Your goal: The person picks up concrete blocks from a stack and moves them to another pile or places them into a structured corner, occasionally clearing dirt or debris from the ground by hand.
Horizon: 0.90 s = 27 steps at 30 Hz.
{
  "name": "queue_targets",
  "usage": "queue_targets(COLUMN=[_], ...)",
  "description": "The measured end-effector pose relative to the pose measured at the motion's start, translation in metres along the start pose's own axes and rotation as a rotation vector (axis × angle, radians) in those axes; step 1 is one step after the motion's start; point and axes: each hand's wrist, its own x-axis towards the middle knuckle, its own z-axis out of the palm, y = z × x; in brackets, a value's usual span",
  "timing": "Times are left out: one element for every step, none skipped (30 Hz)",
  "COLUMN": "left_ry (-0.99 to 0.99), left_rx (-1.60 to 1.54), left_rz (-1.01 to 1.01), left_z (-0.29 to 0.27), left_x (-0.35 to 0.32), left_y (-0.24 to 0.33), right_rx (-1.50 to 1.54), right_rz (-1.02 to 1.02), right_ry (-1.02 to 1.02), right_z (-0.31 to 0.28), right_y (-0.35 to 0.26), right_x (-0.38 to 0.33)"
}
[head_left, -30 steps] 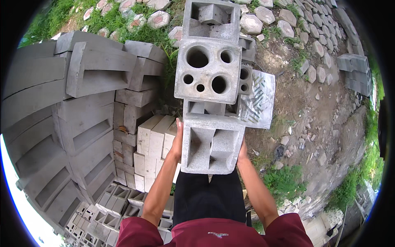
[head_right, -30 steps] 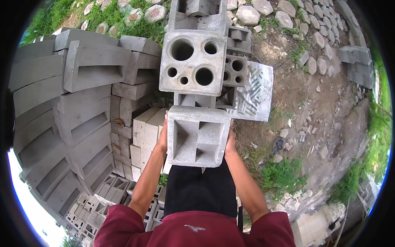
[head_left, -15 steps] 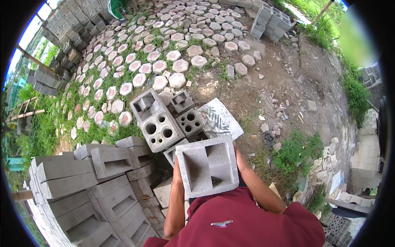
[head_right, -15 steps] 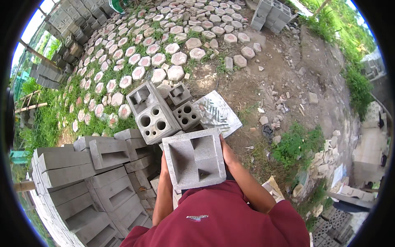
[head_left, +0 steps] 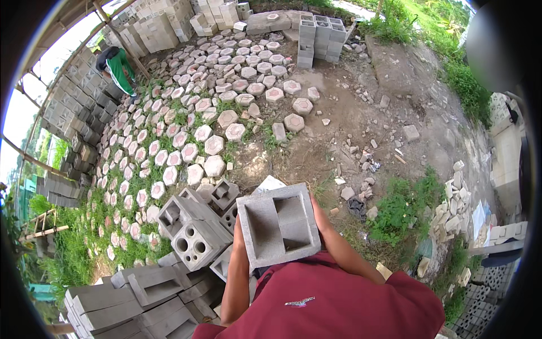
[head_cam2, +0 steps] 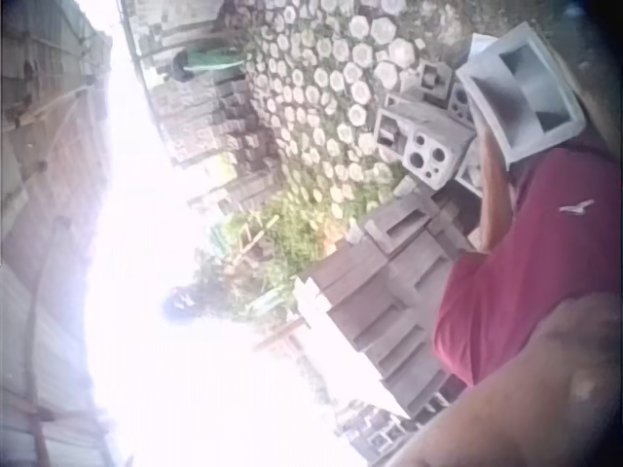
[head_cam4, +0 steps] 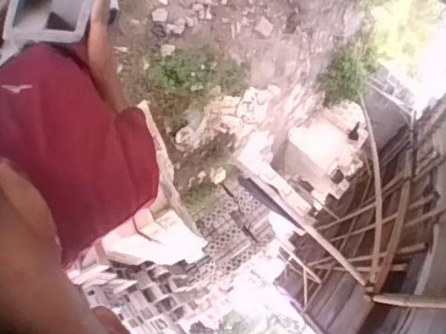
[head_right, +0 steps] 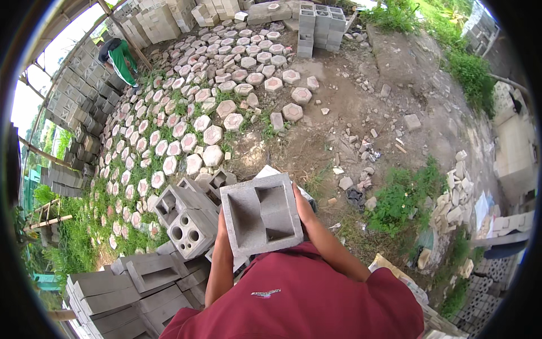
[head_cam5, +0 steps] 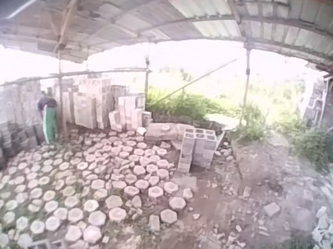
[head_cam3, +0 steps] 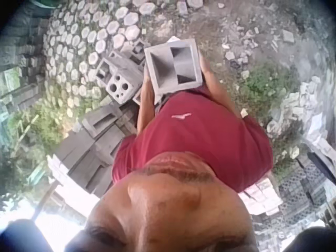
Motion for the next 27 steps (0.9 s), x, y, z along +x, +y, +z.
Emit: queue_targets(left_ry=[-0.037, -0.053, -0.055, -0.065, -0.133, -0.133, -0.132, -0.128, -0.143, -0.149, -0.163, -0.163, -0.168, -0.161, -0.192, -0.222, -0.256, -0.267, -0.293, -0.320, -0.316, -0.333, -0.329, -0.315, -0.339, -0.341, -0.382], left_rx=[0.009, 0.026, -0.022, -0.076, -0.081, -0.076, -0.049, -0.023, 0.019, 0.021, 0.081, 0.140, 0.105, 0.106, 0.161, 0.215, 0.194, 0.197, 0.217, 0.237, 0.213, 0.222, 0.219, 0.217, 0.243, 0.251, 0.270], left_rz=[0.083, 0.086, 0.099, 0.103, 0.058, 0.050, 0.061, 0.072, 0.108, 0.097, 0.098, 0.105, 0.089, 0.079, 0.082, 0.083, 0.032, 0.021, -0.007, -0.033, -0.047, -0.050, -0.021, -0.001, -0.011, -0.021, -0.035], left_z=[0.011, 0.028, 0.040, 0.061, 0.079, 0.100, 0.124, 0.147, 0.166, 0.184, 0.201, 0.210, 0.220, 0.229, 0.249, 0.266, 0.282, 0.299, 0.315, 0.329, 0.343, 0.359, 0.375, 0.388, 0.405, 0.420, 0.440], left_x=[0.021, 0.047, 0.070, 0.086, 0.104, 0.117, 0.133, 0.148, 0.163, 0.178, 0.193, 0.207, 0.221, 0.235, 0.242, 0.251, 0.262, 0.276, 0.290, 0.305, 0.325, 0.345, 0.366, 0.379, 0.399, 0.417, 0.421], left_y=[-0.005, -0.006, -0.008, -0.014, -0.015, -0.017, -0.015, -0.014, -0.015, -0.014, -0.013, -0.010, -0.006, -0.002, 0.005, 0.013, 0.021, 0.028, 0.035, 0.041, 0.049, 0.056, 0.062, 0.068, 0.076, 0.086, 0.098], right_rx=[-0.109, -0.099, -0.112, -0.131, -0.137, -0.131, -0.125, -0.120, -0.116, -0.053, 0.010, 0.015, 0.062, 0.110, 0.105, 0.109, 0.129, 0.144, 0.146, 0.143, 0.141, 0.143, 0.126, 0.115, 0.145, 0.153, 0.171], right_rz=[-0.021, -0.042, -0.028, -0.016, -0.042, -0.042, -0.055, -0.065, -0.067, -0.112, -0.155, -0.144, -0.176, -0.207, -0.221, -0.218, -0.223, -0.238, -0.246, -0.245, -0.252, -0.269, -0.305, -0.331, -0.311, -0.312, -0.320], right_ry=[0.043, 0.046, 0.045, 0.056, 0.075, 0.083, 0.142, 0.200, 0.208, 0.162, 0.115, 0.116, 0.112, 0.110, 0.119, 0.132, 0.168, 0.204, 0.218, 0.228, 0.233, 0.241, 0.267, 0.298, 0.266, 0.276, 0.281], right_z=[-0.008, -0.018, -0.019, -0.029, -0.045, -0.059, -0.071, -0.083, -0.101, -0.120, -0.136, -0.137, -0.132, -0.132, -0.148, -0.148, -0.147, -0.149, -0.159, -0.169, -0.173, -0.177, -0.180, -0.180, -0.192, -0.198, -0.200], right_y=[-0.022, -0.046, -0.075, -0.101, -0.122, -0.138, -0.158, -0.176, -0.188, -0.200, -0.209, -0.220, -0.236, -0.247, -0.253, -0.266, -0.279, -0.293, -0.303, -0.312, -0.328, -0.344, -0.362, -0.374, -0.388, -0.403, -0.417], right_x=[0.009, 0.017, 0.021, 0.021, 0.026, 0.029, 0.034, 0.039, 0.048, 0.056, 0.064, 0.070, 0.070, 0.075, 0.089, 0.093, 0.097, 0.103, 0.114, 0.127, 0.143, 0.158, 0.172, 0.183, 0.202, 0.218, 0.232])
